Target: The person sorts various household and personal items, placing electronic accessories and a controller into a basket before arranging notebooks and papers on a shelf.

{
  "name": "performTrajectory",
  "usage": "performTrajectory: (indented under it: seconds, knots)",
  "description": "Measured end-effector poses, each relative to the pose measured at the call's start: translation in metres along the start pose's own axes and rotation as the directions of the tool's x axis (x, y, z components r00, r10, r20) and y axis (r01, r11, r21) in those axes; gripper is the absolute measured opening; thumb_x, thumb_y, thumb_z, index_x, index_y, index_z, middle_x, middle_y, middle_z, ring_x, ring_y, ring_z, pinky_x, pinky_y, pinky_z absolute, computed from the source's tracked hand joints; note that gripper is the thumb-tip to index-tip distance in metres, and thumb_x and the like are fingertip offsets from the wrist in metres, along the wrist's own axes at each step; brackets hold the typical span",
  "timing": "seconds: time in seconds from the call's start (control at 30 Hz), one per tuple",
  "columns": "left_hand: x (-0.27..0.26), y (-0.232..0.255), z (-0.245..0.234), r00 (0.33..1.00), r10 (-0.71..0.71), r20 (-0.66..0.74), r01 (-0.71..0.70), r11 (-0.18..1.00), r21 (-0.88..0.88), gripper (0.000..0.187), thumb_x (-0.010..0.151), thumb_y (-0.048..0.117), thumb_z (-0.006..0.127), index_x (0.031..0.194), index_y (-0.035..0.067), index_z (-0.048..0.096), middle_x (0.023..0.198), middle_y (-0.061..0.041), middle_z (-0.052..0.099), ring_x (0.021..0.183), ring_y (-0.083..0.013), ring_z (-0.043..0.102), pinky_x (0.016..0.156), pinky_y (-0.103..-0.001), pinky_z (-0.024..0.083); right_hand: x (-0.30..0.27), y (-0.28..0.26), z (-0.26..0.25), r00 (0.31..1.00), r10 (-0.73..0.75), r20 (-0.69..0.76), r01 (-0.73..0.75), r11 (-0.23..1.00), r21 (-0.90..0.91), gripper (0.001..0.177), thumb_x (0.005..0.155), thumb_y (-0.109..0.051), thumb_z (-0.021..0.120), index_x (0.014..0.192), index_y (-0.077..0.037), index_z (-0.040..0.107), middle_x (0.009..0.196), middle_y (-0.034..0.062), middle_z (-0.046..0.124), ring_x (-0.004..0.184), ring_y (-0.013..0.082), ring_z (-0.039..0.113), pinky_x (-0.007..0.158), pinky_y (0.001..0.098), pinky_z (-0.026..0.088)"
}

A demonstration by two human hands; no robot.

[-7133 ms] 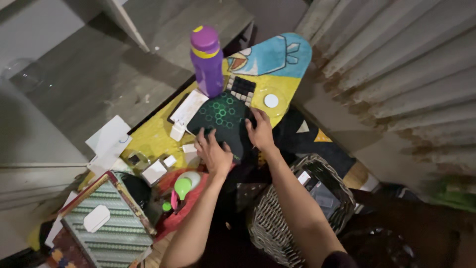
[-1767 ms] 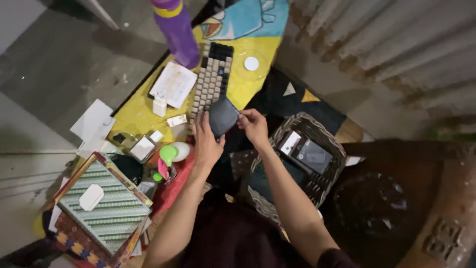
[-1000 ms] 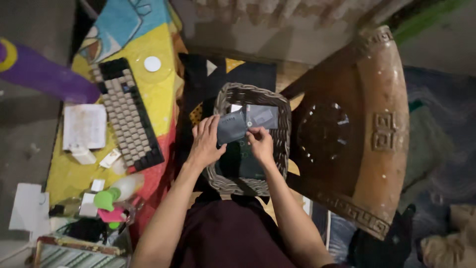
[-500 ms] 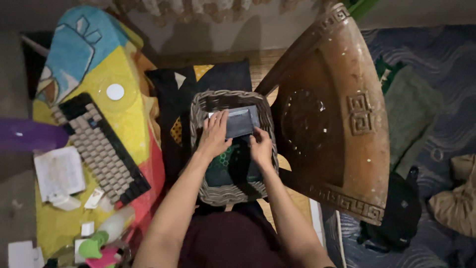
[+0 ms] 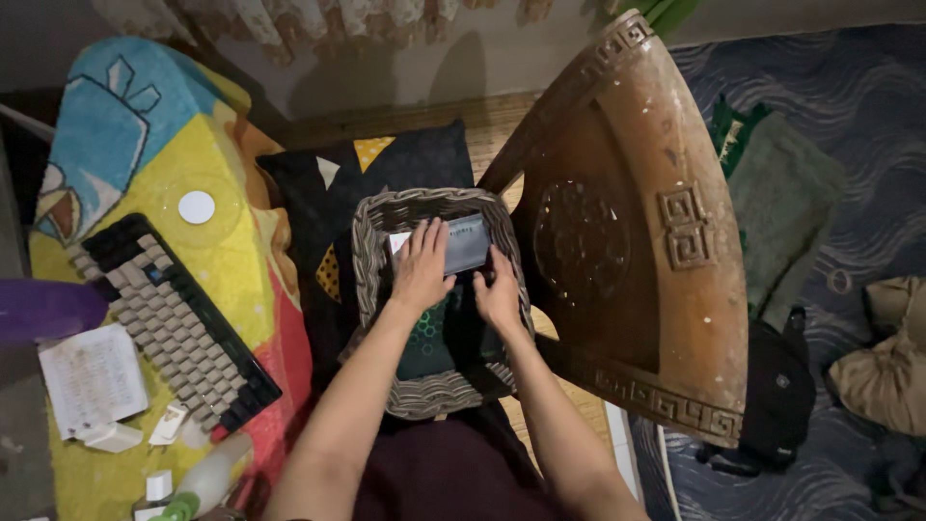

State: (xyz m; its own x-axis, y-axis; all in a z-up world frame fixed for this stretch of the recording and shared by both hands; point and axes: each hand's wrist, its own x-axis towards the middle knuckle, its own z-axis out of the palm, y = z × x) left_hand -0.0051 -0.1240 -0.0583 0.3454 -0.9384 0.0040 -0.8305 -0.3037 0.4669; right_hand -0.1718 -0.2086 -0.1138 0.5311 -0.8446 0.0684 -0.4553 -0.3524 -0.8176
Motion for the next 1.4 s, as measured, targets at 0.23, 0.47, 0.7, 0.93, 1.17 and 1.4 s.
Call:
performTrajectory:
  seconds: [0.23, 0.47, 0.7, 0.93, 1.17, 1.4]
  knots:
    - [0.007, 0.006, -0.010, 0.999, -0.020, 0.036, 0.018, 0.998, 0.064, 0.100, 0.066, 0.024, 0.092, 0.149, 0.002, 0.041, 0.153, -0.015, 0.042, 0.143, -0.0347, 0.037, 0.110, -0.049, 0.041, -0.003, -0.009, -0.010, 0.981, 0.146, 0.124, -0.140, 0.989, -0.055, 0.066, 0.088, -0.007, 0.067, 0.150, -0.001, 0.046, 0.132, 0.0214, 0.058, 0.101, 0.0329, 0.064, 0.093, 0.0400, 0.052]
    - [0.019, 0.005, -0.013, 0.995, -0.024, 0.098, 0.013, 0.993, 0.120, 0.102, 0.067, 0.024, 0.091, 0.152, 0.002, 0.039, 0.154, -0.013, 0.042, 0.137, -0.0367, 0.041, 0.103, -0.049, 0.046, -0.004, 0.008, -0.002, 0.998, 0.024, 0.065, -0.020, 0.998, -0.064, 0.065, 0.087, -0.009, 0.069, 0.148, 0.002, 0.047, 0.148, 0.0264, 0.050, 0.133, 0.0425, 0.051, 0.110, 0.0428, 0.044]
    - [0.019, -0.003, 0.005, 0.997, -0.025, 0.077, 0.017, 0.995, 0.103, 0.101, 0.068, 0.027, 0.091, 0.151, 0.004, 0.039, 0.163, -0.012, 0.032, 0.140, -0.0368, 0.039, 0.107, -0.049, 0.043, -0.010, 0.020, -0.003, 0.998, 0.035, 0.057, -0.030, 0.996, -0.084, 0.062, 0.089, -0.008, 0.069, 0.147, 0.002, 0.048, 0.152, 0.0266, 0.048, 0.140, 0.0431, 0.047, 0.116, 0.0438, 0.039]
    - [0.008, 0.003, -0.007, 0.994, -0.099, 0.054, 0.096, 0.993, 0.062, 0.099, 0.071, 0.028, 0.090, 0.151, 0.004, 0.036, 0.163, -0.017, 0.026, 0.148, -0.0372, 0.027, 0.113, -0.056, 0.035, -0.016, -0.005, -0.013, 0.996, 0.083, 0.045, -0.081, 0.995, -0.052, 0.054, 0.089, -0.009, 0.066, 0.140, 0.000, 0.052, 0.144, 0.0217, 0.052, 0.125, 0.0387, 0.059, 0.101, 0.0400, 0.051]
    - [-0.040, 0.010, -0.039, 0.989, -0.126, -0.071, 0.125, 0.992, -0.030, 0.086, 0.081, 0.019, 0.080, 0.152, 0.001, 0.037, 0.162, -0.019, 0.030, 0.150, -0.0399, 0.026, 0.115, -0.054, 0.032, -0.019, -0.048, -0.026, 0.999, 0.029, -0.025, -0.030, 0.998, -0.047, 0.044, 0.091, -0.004, 0.064, 0.134, 0.000, 0.055, 0.133, 0.0211, 0.054, 0.108, 0.0370, 0.062, 0.087, 0.0386, 0.056]
    - [-0.116, 0.015, -0.068, 0.932, -0.125, -0.340, 0.090, 0.989, -0.117, 0.060, 0.091, 0.015, 0.069, 0.144, -0.003, 0.049, 0.157, -0.019, 0.039, 0.148, -0.0381, 0.033, 0.119, -0.050, 0.034, -0.027, -0.098, -0.019, 0.956, -0.288, 0.056, 0.290, 0.956, -0.032, 0.036, 0.092, 0.000, 0.065, 0.128, -0.001, 0.059, 0.121, 0.0229, 0.059, 0.113, 0.0432, 0.059, 0.096, 0.0444, 0.049]
